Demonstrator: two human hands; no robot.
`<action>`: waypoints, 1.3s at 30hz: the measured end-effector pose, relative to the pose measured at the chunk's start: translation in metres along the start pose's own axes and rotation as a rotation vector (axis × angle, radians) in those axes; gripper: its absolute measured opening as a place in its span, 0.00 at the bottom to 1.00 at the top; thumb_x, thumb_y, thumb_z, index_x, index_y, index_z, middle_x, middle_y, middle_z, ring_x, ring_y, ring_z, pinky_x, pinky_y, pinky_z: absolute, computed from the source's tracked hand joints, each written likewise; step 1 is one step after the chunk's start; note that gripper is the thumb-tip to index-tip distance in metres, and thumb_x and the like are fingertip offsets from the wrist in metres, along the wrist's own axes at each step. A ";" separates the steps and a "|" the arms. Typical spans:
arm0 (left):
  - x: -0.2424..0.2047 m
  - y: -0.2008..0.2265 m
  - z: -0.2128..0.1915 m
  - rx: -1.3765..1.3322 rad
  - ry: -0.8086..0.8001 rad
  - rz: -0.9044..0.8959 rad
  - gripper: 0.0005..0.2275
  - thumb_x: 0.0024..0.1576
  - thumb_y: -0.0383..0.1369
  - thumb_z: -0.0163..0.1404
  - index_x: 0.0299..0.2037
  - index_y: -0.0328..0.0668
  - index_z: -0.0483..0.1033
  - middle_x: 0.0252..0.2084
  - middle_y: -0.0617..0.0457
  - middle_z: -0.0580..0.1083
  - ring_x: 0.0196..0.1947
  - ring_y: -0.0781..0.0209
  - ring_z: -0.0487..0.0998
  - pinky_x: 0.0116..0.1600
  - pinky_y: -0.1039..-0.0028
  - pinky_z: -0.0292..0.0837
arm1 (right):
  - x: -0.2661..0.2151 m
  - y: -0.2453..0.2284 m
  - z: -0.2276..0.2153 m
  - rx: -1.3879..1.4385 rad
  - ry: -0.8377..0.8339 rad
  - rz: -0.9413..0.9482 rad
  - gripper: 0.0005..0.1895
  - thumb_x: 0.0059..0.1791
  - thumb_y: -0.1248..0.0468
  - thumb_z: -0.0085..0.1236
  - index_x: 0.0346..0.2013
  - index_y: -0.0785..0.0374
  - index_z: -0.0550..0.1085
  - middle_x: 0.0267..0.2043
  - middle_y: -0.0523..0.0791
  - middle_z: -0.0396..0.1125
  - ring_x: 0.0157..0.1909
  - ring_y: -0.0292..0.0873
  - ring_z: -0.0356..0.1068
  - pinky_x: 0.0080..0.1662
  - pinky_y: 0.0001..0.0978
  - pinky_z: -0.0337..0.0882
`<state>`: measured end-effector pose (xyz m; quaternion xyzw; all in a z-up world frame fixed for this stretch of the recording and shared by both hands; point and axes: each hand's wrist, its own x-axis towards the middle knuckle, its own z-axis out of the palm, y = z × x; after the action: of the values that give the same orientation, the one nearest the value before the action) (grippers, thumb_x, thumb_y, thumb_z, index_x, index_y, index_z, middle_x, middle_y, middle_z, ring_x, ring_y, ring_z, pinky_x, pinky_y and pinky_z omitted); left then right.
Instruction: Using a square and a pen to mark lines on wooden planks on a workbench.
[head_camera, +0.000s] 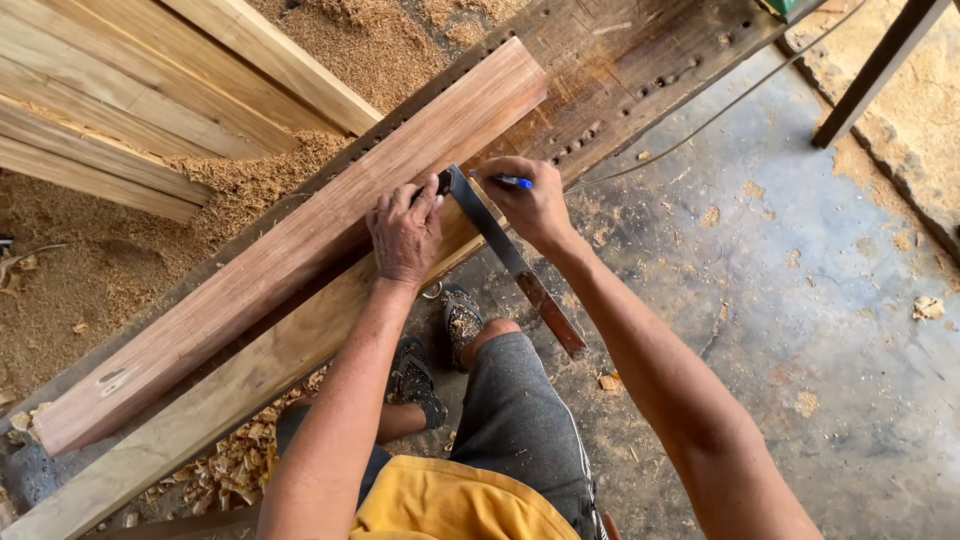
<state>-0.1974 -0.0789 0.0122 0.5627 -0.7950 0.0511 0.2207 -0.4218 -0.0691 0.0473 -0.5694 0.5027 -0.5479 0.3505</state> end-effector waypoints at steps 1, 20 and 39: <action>0.000 0.001 -0.001 0.000 -0.001 0.000 0.15 0.65 0.43 0.50 0.61 0.59 0.79 0.50 0.55 0.75 0.50 0.52 0.72 0.53 0.55 0.65 | 0.005 0.000 0.002 -0.070 -0.065 0.011 0.07 0.49 0.66 0.64 0.41 0.62 0.82 0.39 0.47 0.79 0.39 0.38 0.79 0.42 0.30 0.77; 0.000 0.002 -0.002 -0.025 -0.013 -0.021 0.15 0.65 0.43 0.50 0.60 0.58 0.79 0.49 0.56 0.75 0.49 0.54 0.72 0.53 0.57 0.64 | 0.013 -0.019 -0.019 -0.244 -0.381 -0.071 0.08 0.47 0.70 0.63 0.40 0.61 0.83 0.44 0.44 0.78 0.41 0.40 0.80 0.44 0.32 0.78; -0.024 -0.006 -0.056 -0.106 -0.128 -0.065 0.26 0.59 0.51 0.53 0.62 0.42 0.75 0.36 0.45 0.75 0.30 0.52 0.76 0.32 0.62 0.73 | -0.232 0.025 -0.081 -0.428 -0.089 0.425 0.14 0.57 0.55 0.51 0.47 0.60 0.77 0.26 0.51 0.70 0.26 0.47 0.68 0.31 0.43 0.68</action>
<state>-0.1686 -0.0421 0.0521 0.5779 -0.7904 -0.0345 0.2004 -0.4806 0.1591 -0.0267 -0.5357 0.6988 -0.3185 0.3509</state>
